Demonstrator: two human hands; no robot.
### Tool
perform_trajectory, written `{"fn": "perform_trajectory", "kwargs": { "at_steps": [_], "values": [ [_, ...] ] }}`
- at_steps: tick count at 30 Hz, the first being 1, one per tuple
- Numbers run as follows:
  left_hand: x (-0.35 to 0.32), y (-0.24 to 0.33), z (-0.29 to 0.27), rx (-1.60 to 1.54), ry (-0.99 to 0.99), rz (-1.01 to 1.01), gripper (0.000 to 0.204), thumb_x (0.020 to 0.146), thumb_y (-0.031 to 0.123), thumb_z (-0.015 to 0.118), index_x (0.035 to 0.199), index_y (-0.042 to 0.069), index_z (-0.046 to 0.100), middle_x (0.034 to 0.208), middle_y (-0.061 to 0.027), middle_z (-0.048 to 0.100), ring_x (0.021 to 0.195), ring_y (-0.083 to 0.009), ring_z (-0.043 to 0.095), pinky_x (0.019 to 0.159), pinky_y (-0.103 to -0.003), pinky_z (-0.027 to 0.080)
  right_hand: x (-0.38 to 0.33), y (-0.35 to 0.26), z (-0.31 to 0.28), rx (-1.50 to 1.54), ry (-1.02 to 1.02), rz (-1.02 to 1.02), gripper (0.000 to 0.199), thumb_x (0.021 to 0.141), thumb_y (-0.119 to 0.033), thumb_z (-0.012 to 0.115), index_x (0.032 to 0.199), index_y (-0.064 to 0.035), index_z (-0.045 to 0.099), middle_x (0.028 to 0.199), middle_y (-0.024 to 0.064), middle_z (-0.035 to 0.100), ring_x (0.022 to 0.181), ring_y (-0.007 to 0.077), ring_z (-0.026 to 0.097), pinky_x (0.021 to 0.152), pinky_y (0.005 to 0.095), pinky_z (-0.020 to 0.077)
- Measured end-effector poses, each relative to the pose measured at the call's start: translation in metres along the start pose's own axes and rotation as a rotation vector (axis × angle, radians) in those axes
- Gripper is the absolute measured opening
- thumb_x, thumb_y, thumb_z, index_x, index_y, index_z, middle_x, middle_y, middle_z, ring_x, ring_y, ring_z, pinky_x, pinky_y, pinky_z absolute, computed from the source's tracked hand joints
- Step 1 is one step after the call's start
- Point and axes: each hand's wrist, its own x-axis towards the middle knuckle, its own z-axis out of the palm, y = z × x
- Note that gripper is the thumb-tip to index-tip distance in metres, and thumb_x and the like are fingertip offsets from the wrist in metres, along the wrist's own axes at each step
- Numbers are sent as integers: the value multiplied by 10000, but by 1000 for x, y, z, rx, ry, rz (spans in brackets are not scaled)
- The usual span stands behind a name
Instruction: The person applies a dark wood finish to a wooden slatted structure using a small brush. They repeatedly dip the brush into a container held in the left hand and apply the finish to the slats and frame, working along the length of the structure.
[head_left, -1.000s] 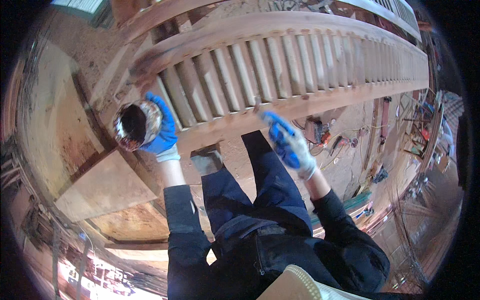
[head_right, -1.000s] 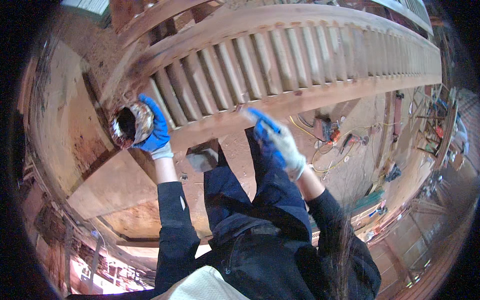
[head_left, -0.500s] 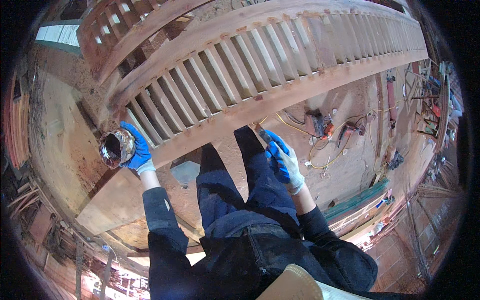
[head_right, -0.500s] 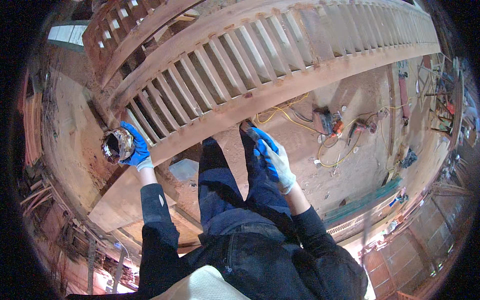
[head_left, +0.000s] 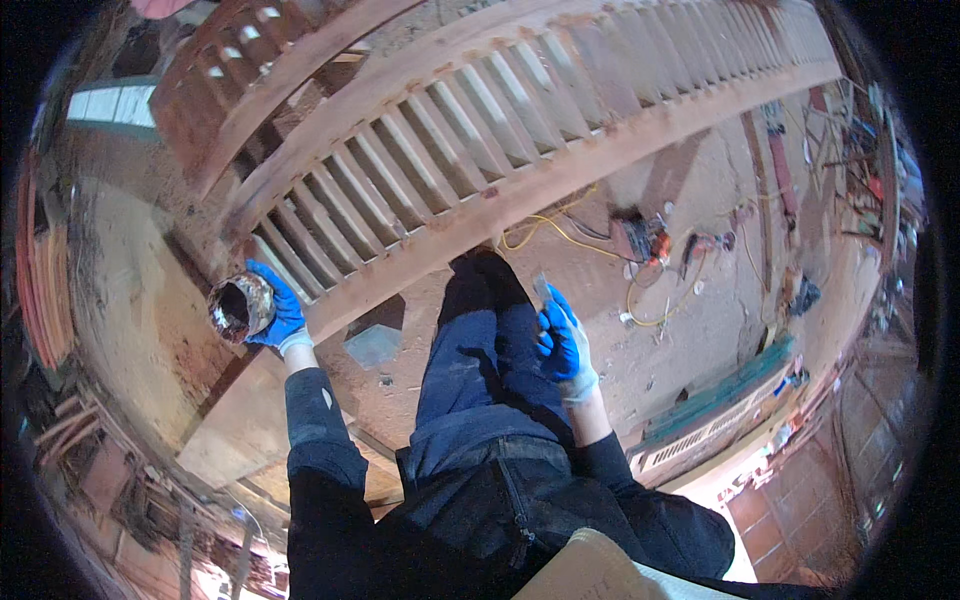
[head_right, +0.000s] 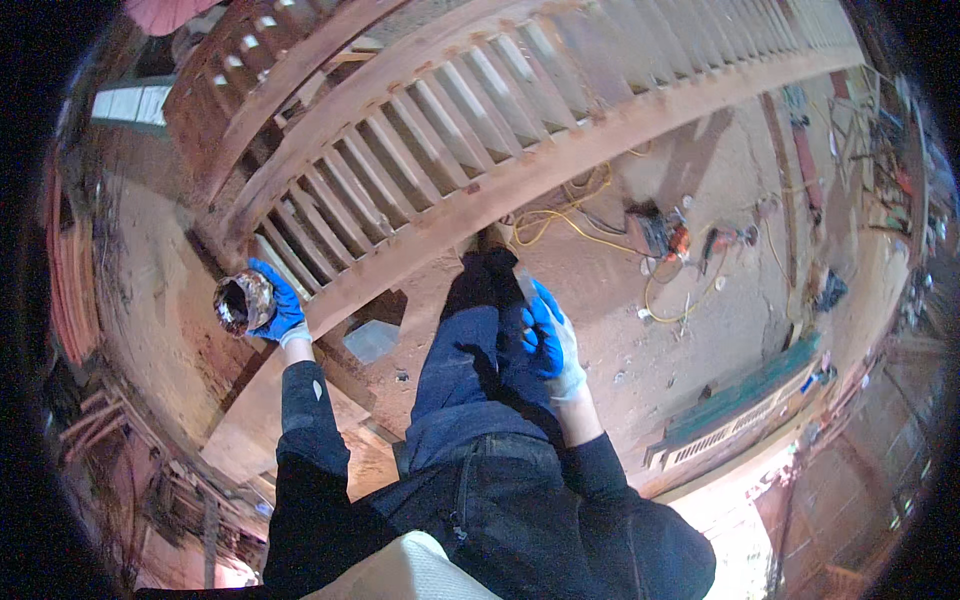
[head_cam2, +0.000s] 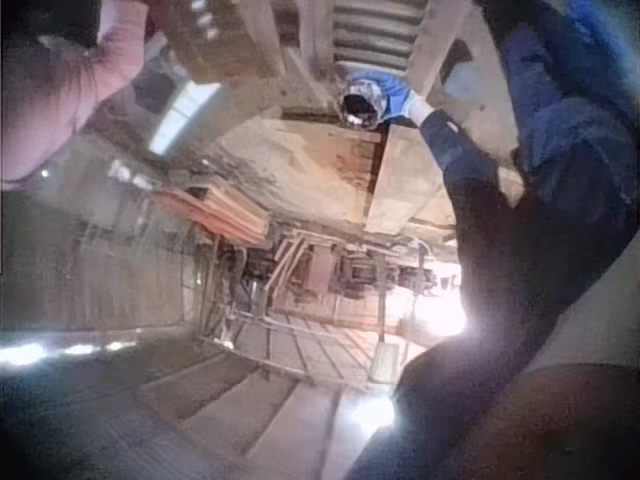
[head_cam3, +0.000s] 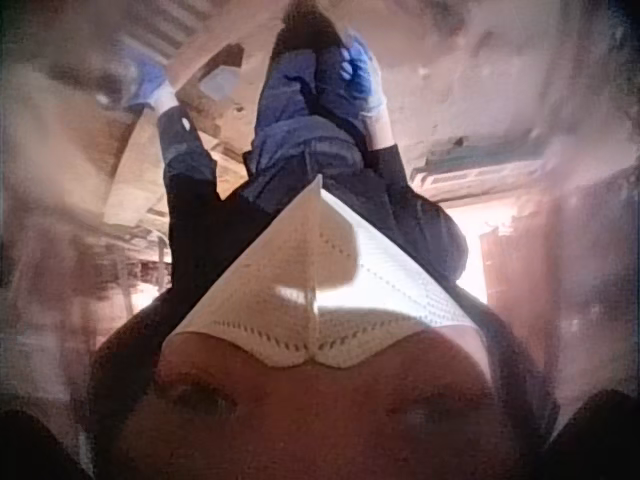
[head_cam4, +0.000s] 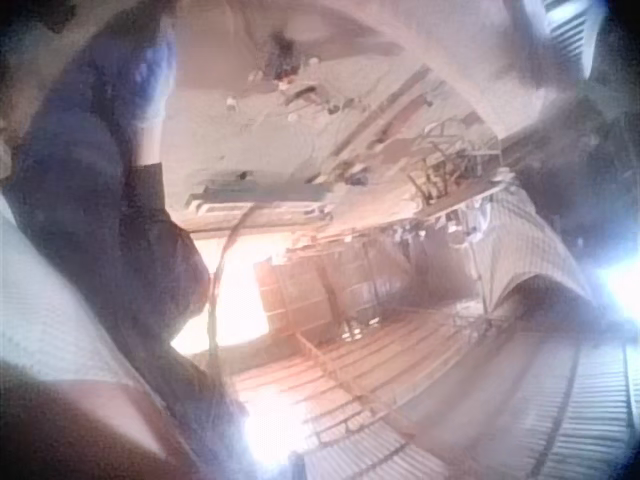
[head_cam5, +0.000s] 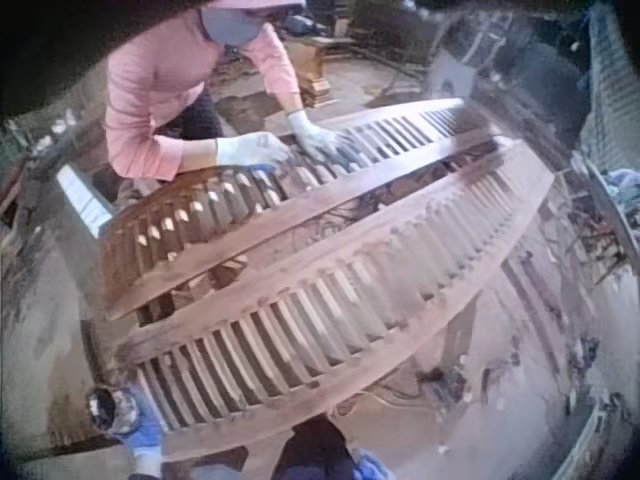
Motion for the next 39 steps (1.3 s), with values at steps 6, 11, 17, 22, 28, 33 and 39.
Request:
{"fn": "perform_trajectory", "kwargs": {
  "at_steps": [6,11,17,22,28,33,39],
  "values": [
    [-4,-10,0,14,38,59,885,624,316,801,1353,-29,437,1391,-212,461,1288,-402,429,1092,-582,339,-7,-13,20,379,-191,98,389,968,-198,555,1348,-180,471,755,-38,519,550,44,360,456,181,296],
    [-6,-22,8,1,55,91,862,640,315,795,1346,-32,443,1381,-212,472,1282,-399,437,1089,-576,346,-19,-40,31,364,-228,30,421,968,-200,549,1377,-172,452,752,-41,513,550,44,351,458,184,289],
    [-2,-15,10,73,23,131,897,626,380,801,1342,-27,447,1374,-213,479,1281,-406,436,1074,-602,347,-37,-73,45,349,-161,-86,369,963,-216,568,1321,-166,492,742,-51,520,539,37,369,442,183,296],
    [-20,-61,15,-49,4,127,964,614,447,792,1375,-11,418,1404,-215,450,1288,-426,422,1063,-627,344,-41,-100,14,454,-77,-174,282,970,-201,557,1247,-169,518,744,-44,525,473,33,338,417,183,281],
    [-16,-180,1,51,-63,-285,792,724,353,721,1375,1,437,1416,-211,443,1312,-402,408,1082,-599,337,-40,-150,-46,518,28,-220,276,963,-182,565,1236,-199,527,756,-43,540,486,36,348,421,182,278],
    [-10,-319,-11,69,-135,-500,690,771,284,693,1354,-4,463,1401,-215,454,1308,-391,417,1088,-590,336,3,-218,-104,527,0,-163,305,959,-182,570,1258,-216,521,760,-65,538,486,28,343,427,184,283],
    [-15,-430,-17,-253,-90,-333,632,772,186,706,1329,-13,485,1371,-240,469,1295,-382,436,1100,-562,346,26,-355,-142,269,146,-270,373,983,-168,506,1356,-183,486,725,-78,502,463,24,299,399,167,232]
  ]
}}
